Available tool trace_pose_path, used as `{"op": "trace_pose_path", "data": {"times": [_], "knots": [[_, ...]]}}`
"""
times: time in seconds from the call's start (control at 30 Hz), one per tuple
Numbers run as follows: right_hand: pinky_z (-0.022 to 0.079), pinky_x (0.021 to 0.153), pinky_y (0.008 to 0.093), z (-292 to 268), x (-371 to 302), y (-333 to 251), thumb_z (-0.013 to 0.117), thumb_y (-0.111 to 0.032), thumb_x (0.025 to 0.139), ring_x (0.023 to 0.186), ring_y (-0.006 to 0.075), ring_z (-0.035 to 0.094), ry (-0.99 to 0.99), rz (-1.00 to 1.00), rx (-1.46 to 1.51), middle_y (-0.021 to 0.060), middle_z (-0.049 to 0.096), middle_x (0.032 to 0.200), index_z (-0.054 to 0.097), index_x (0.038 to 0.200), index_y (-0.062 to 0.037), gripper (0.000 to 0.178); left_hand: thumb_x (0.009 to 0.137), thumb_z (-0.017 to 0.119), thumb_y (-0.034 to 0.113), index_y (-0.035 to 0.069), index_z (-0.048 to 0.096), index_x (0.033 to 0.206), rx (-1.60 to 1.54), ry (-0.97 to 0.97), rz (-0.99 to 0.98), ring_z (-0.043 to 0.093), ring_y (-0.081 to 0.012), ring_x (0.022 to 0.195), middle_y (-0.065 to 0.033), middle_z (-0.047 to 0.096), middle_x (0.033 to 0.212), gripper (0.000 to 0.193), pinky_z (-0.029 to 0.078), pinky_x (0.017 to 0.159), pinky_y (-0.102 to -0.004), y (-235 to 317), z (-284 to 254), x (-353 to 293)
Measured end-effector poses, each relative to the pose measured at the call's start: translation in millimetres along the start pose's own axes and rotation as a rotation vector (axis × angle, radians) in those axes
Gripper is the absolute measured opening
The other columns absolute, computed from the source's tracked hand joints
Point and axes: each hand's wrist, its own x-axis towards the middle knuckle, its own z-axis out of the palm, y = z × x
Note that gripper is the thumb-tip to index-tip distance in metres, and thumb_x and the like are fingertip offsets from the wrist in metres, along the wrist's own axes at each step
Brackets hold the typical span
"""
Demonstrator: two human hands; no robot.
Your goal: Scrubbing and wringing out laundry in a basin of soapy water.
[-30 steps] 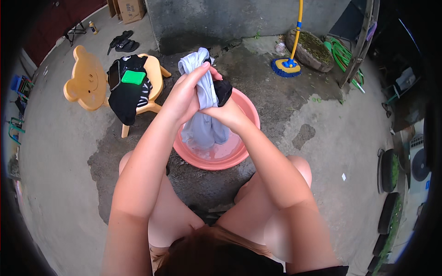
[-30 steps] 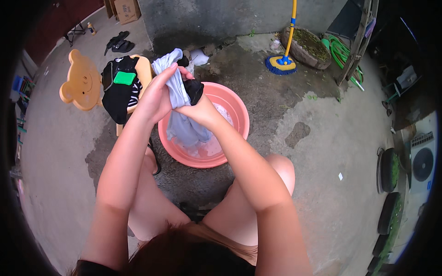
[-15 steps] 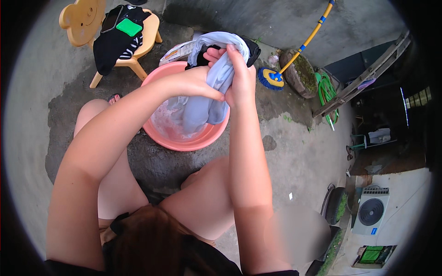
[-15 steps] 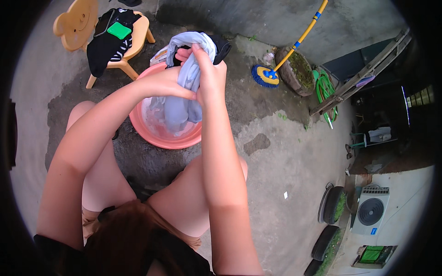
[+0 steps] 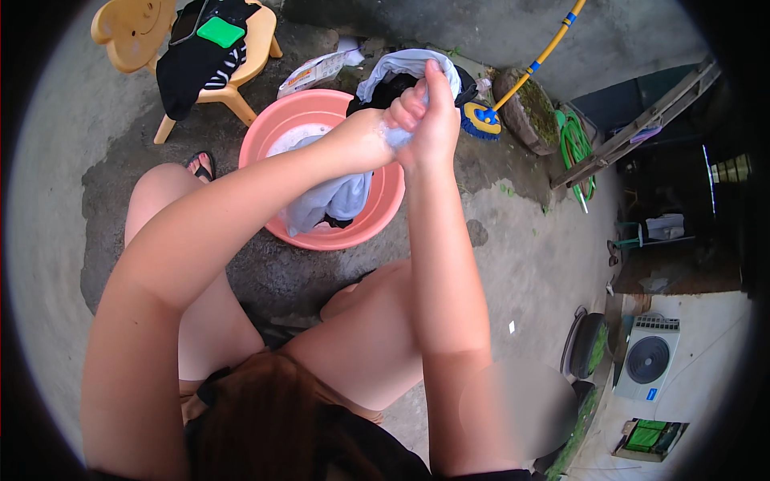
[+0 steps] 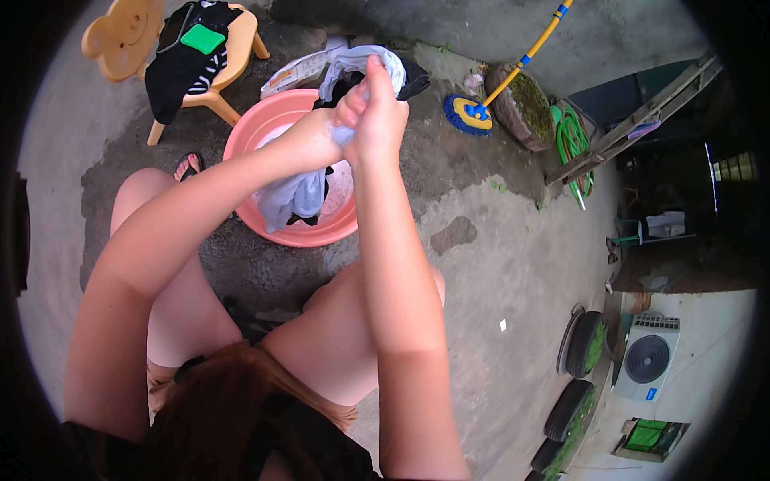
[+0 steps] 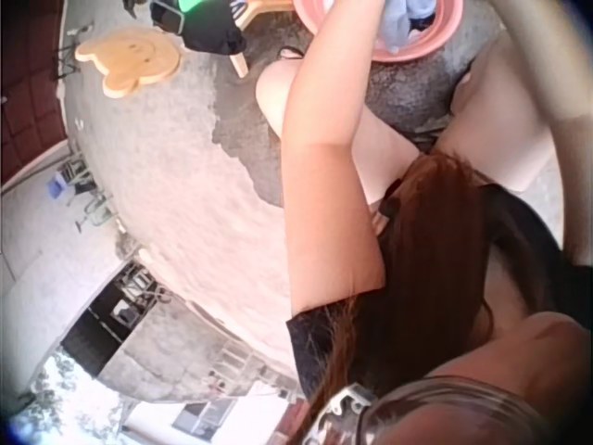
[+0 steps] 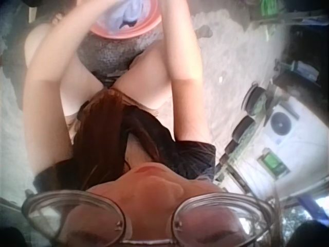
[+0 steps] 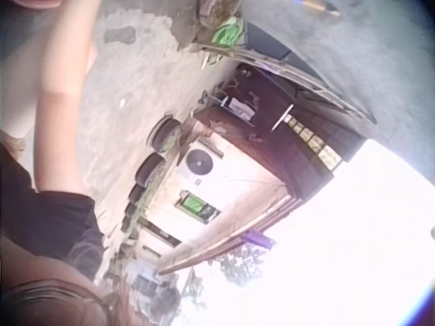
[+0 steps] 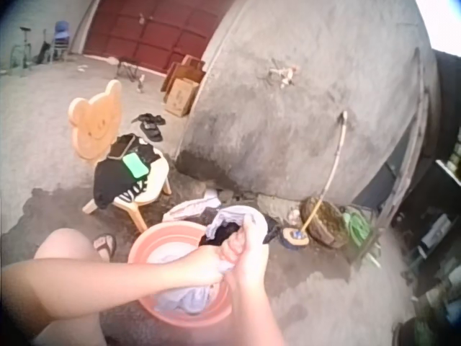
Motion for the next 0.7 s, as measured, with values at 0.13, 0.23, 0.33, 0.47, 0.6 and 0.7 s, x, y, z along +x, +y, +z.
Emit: {"op": "trace_pose_path", "data": {"times": [0.13, 0.23, 0.33, 0.47, 0.6, 0.7], "knots": [[0.033, 0.041, 0.0299, -5.8, 0.7, -0.5, 0.064, -0.031, 0.086, 0.040, 0.0114, 0.034, 0.029, -0.011, 0.049, -0.0008, 0.036, 0.050, 0.043, 0.066, -0.0112, 0.035, 0.075, 0.070, 0.028, 0.000, 0.063, 0.095, -0.031, 0.023, 0.008, 0.064, -0.0199, 0.087, -0.0125, 0.067, 0.088, 0.035, 0.047, 0.077, -0.0327, 10.6, -2.6, -7.3], [0.042, 0.049, 0.0319, -7.0, 1.7, -1.1, 0.065, -0.028, 0.086, 0.049, 0.0150, 0.047, -0.106, 0.001, 0.031, 0.0024, 0.047, 0.058, 0.050, 0.072, -0.0091, 0.028, 0.073, 0.070, 0.025, 0.000, 0.063, 0.095, 0.072, 0.097, -0.099, 0.065, -0.0189, 0.086, -0.0115, 0.067, 0.086, 0.034, 0.047, 0.076, -0.0321, 8.2, -3.6, -2.4], [0.049, 0.067, 0.0333, -14.1, -1.1, -10.2, 0.066, -0.027, 0.085, 0.069, 0.0181, 0.059, -0.112, -0.075, -0.117, 0.0080, 0.060, 0.076, 0.058, 0.092, -0.0024, 0.027, 0.071, 0.068, 0.021, 0.000, 0.064, 0.093, -0.005, 0.047, -0.139, 0.064, -0.0172, 0.084, -0.0104, 0.067, 0.084, 0.031, 0.047, 0.075, -0.0317, 19.5, -18.2, 1.5], [0.039, 0.100, 0.0340, -26.6, -9.8, -21.6, 0.073, -0.038, 0.079, 0.116, 0.0241, 0.053, -0.408, 0.096, -0.701, 0.0194, 0.056, 0.122, 0.045, 0.129, 0.0077, 0.073, 0.064, 0.067, 0.022, -0.004, 0.066, 0.076, -0.077, 0.287, 0.109, 0.065, -0.0235, 0.065, -0.0164, 0.065, 0.069, 0.029, 0.049, 0.062, -0.0349, 3.6, -38.5, 14.7], [0.036, 0.105, 0.0379, -38.8, -16.9, 9.4, 0.079, -0.036, 0.073, 0.123, 0.0277, 0.049, -0.604, 0.207, -0.876, 0.0187, 0.053, 0.130, 0.039, 0.136, 0.0044, 0.085, 0.065, 0.072, 0.030, -0.003, 0.065, 0.070, -0.232, 0.173, -0.028, 0.062, -0.0213, 0.060, -0.0129, 0.065, 0.065, 0.034, 0.047, 0.058, -0.0311, 16.0, -47.5, 16.0], [0.042, 0.099, 0.0380, -31.1, -21.0, 36.7, 0.079, -0.027, 0.073, 0.117, 0.0252, 0.054, -0.556, 0.102, -0.766, 0.0170, 0.057, 0.124, 0.045, 0.131, 0.0038, 0.074, 0.066, 0.075, 0.034, -0.002, 0.065, 0.070, -0.267, 0.079, 0.021, 0.061, -0.0185, 0.064, -0.0103, 0.064, 0.067, 0.037, 0.047, 0.063, -0.0300, 22.4, -38.0, 14.3]]}}
